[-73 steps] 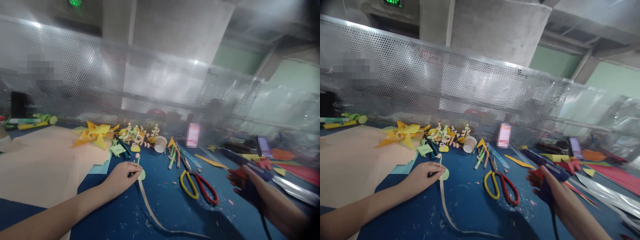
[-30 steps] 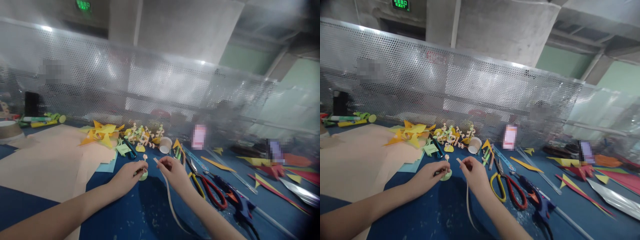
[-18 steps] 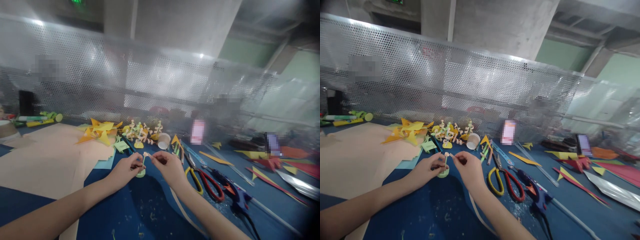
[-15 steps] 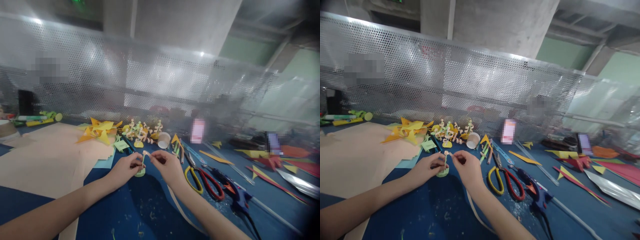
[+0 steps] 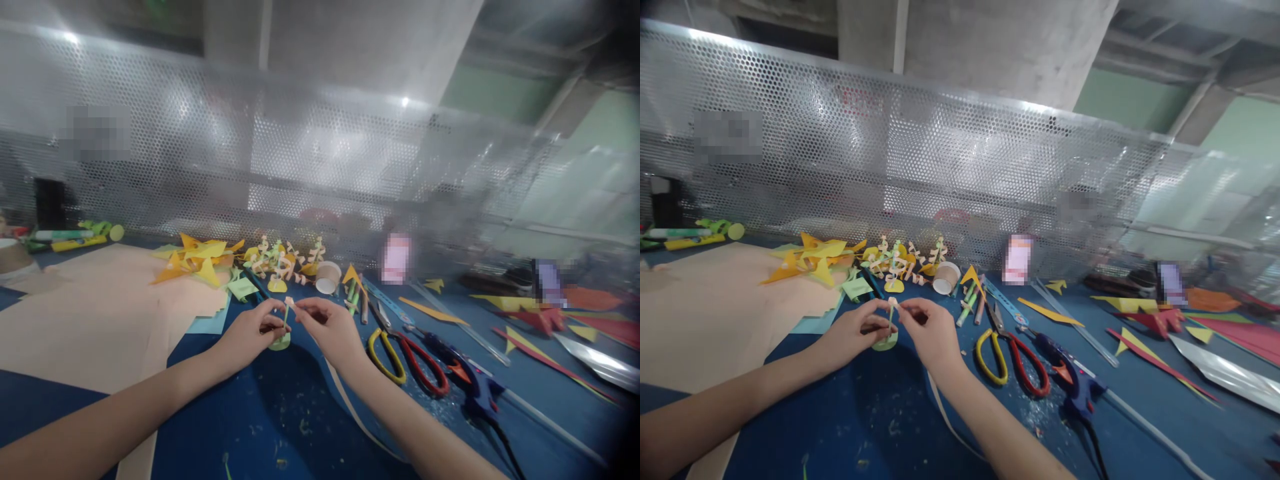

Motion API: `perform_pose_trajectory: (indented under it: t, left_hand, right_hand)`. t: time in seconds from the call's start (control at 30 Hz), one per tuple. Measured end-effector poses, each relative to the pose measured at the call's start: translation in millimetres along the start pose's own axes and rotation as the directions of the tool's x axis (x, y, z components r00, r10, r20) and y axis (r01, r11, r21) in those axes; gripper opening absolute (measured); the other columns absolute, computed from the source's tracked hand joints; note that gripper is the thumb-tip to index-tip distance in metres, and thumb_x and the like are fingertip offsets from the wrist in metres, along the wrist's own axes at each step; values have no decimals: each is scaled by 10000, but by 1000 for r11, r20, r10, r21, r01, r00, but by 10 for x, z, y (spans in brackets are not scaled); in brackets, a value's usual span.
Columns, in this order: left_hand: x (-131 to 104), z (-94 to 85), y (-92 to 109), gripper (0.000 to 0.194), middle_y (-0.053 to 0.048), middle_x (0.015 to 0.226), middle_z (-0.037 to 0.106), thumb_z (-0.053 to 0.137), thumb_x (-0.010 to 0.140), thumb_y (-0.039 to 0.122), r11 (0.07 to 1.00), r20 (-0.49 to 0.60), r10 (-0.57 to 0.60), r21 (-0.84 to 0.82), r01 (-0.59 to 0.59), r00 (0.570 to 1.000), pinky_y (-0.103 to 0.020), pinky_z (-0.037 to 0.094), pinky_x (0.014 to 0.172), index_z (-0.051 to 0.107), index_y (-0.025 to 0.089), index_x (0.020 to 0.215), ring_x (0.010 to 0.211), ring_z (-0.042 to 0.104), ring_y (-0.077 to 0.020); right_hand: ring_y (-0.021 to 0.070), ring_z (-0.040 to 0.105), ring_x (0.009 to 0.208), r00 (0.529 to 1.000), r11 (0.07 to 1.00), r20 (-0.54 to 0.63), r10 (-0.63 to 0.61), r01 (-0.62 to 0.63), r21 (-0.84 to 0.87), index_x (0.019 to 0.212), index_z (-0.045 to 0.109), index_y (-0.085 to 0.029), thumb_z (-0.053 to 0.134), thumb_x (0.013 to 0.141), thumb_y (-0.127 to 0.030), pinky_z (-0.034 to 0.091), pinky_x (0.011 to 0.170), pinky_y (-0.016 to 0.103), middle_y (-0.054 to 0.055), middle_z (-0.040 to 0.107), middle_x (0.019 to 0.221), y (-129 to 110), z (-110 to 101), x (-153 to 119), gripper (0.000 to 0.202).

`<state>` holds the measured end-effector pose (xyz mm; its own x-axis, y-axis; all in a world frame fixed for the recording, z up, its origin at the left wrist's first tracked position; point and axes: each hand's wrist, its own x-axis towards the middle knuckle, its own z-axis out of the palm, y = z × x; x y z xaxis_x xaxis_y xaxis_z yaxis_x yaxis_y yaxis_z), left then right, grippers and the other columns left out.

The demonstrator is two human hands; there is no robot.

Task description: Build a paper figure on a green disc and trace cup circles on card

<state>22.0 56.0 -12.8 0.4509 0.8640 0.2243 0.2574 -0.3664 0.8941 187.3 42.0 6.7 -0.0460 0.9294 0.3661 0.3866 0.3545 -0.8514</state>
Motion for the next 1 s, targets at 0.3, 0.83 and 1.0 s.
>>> perform_pose_trajectory:
  t: [0.3, 0.83, 1.0]
  left_hand:
    - [0, 9, -30, 425, -44, 854, 711, 528, 760, 222, 1000, -17, 19, 13, -19, 1000, -322, 489, 792, 405, 219, 1166, 857, 662, -195]
    - [-5, -12, -58, 417, -11, 831, 699, 527, 757, 223, 995, -21, 43, 88, -41, 999, -297, 491, 778, 418, 229, 1159, 839, 660, -186]
    - [2, -18, -36, 417, -14, 829, 704, 521, 746, 200, 992, -22, 43, 116, -41, 999, -292, 493, 745, 422, 222, 1151, 807, 660, -186]
  right_hand:
    - [171, 613, 588, 1000, 999, 22, 9, -10, 53, 808, 648, -142, 564, 730, -304, 468, 561, 258, 42, 669, 639, 3, 2, 10, 199]
    - [171, 582, 702, 999, 998, 1, -51, 51, 27, 813, 646, -156, 579, 727, -281, 457, 613, 267, 54, 644, 808, 7, 30, 8, 166]
    - [149, 551, 615, 998, 998, -7, -57, 57, 14, 771, 609, -160, 596, 710, -262, 442, 574, 258, 17, 609, 714, -18, 80, 17, 119]
